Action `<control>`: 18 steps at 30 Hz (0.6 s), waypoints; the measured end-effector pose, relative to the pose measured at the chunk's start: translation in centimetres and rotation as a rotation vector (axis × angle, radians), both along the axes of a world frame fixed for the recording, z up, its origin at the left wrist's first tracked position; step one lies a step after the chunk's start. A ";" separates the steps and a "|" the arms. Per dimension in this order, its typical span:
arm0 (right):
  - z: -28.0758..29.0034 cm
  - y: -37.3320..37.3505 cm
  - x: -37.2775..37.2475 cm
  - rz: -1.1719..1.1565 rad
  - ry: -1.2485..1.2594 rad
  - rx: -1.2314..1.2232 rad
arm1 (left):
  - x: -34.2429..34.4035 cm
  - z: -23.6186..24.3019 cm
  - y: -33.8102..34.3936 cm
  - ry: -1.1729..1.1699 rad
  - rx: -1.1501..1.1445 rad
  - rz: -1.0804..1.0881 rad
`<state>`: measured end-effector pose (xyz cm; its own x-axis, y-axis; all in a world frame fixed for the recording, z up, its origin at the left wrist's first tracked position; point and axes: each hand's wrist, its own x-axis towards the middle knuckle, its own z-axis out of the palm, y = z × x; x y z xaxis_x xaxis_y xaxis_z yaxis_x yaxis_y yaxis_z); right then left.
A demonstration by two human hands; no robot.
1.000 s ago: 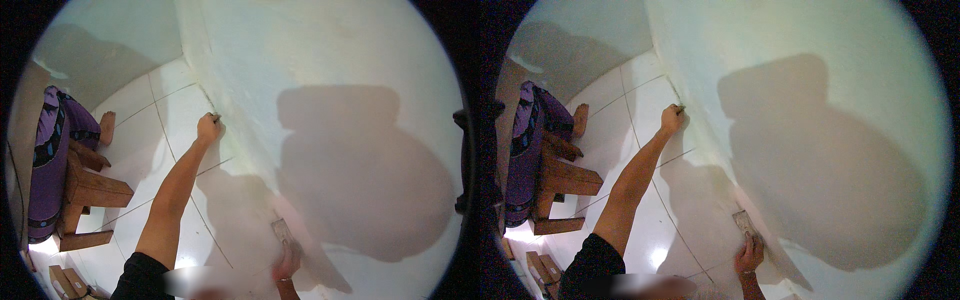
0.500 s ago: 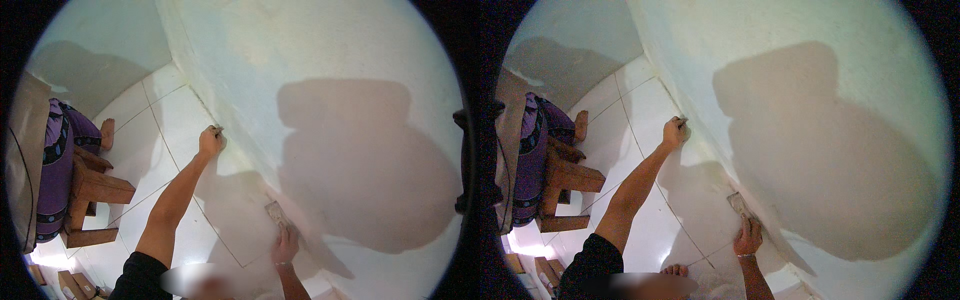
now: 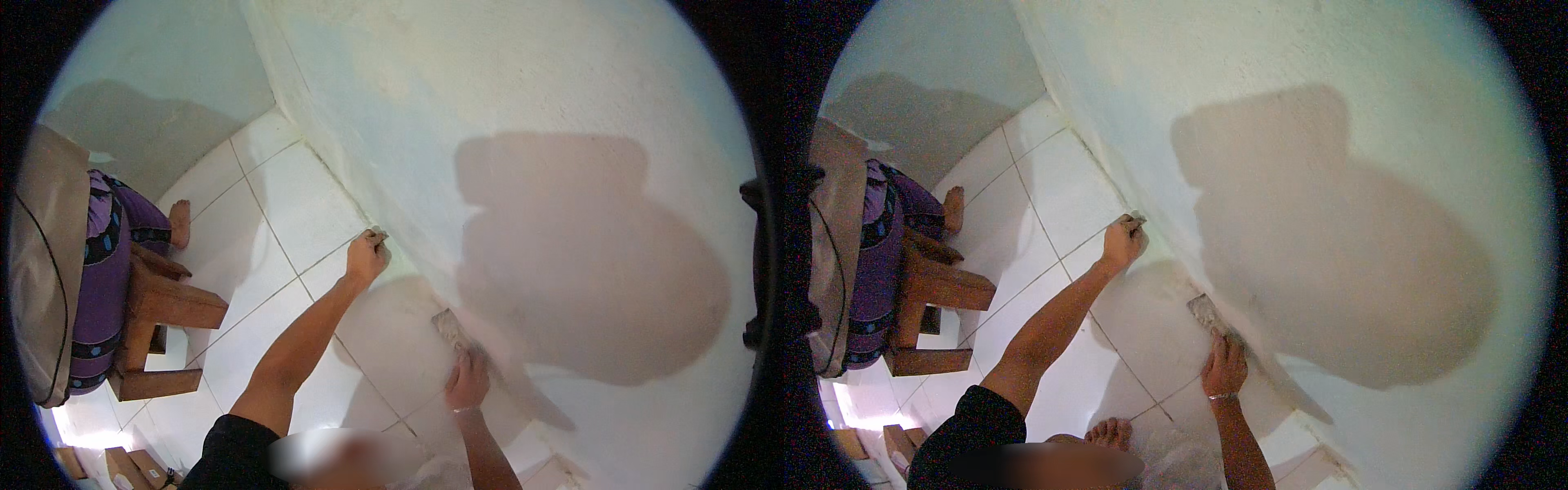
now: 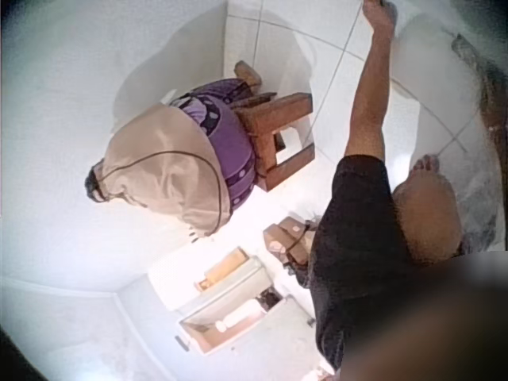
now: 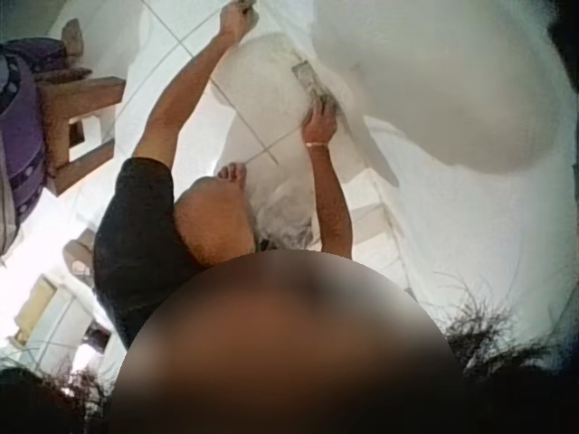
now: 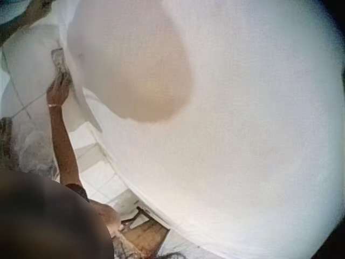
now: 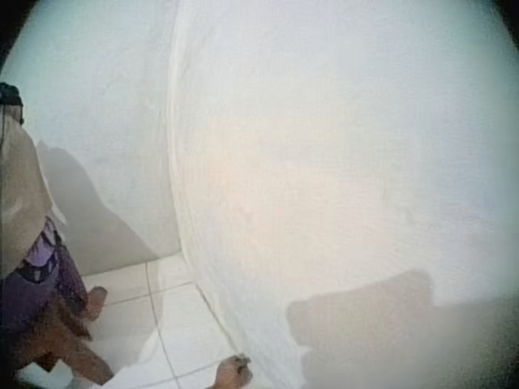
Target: The person applies grout to the joints between white floor tiles using a grout float and a small scraper. They scoop grout from a plastic bag, press it into the gaps, and smooth the surface along the tile edges.
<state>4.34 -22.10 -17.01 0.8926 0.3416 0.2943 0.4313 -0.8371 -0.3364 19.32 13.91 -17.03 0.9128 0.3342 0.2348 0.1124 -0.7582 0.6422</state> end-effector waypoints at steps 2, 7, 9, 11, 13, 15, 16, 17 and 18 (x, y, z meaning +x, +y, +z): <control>-0.2 0.0 0.0 -0.003 0.001 -0.015 | -0.6 0.4 -1.1 0.017 0.003 -0.012; -1.0 0.0 0.0 -0.027 0.065 0.069 | -2.7 0.5 -4.5 0.073 -0.049 -0.044; -1.0 0.0 0.0 -0.032 0.051 0.071 | -3.6 0.4 -6.1 0.072 -0.079 -0.071; -0.8 0.0 -0.1 -0.029 0.027 0.063 | -4.5 0.5 -7.6 0.093 -0.139 -0.117; -0.6 -0.1 -0.1 -0.034 0.022 0.030 | -5.2 1.1 -8.8 0.071 -0.077 -0.157; -0.5 -0.3 -0.1 -0.030 0.017 0.024 | -6.0 2.1 -9.4 0.098 -0.071 -0.178; -0.6 -0.4 -0.1 -0.029 0.014 0.046 | -6.4 2.7 -9.3 0.061 0.003 -0.219; -0.7 -0.4 -0.2 -0.038 0.038 0.070 | -7.1 3.4 -9.2 0.007 0.061 -0.230; -0.9 -0.4 -0.2 -0.041 0.038 0.074 | -7.9 4.1 -8.9 -0.007 0.122 -0.237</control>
<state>4.17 -22.53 -17.86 0.9164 0.2826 0.2835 0.3828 -0.8261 -0.4136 11.41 5.01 -12.93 0.9603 0.0798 0.2673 -0.0822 -0.8348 0.5444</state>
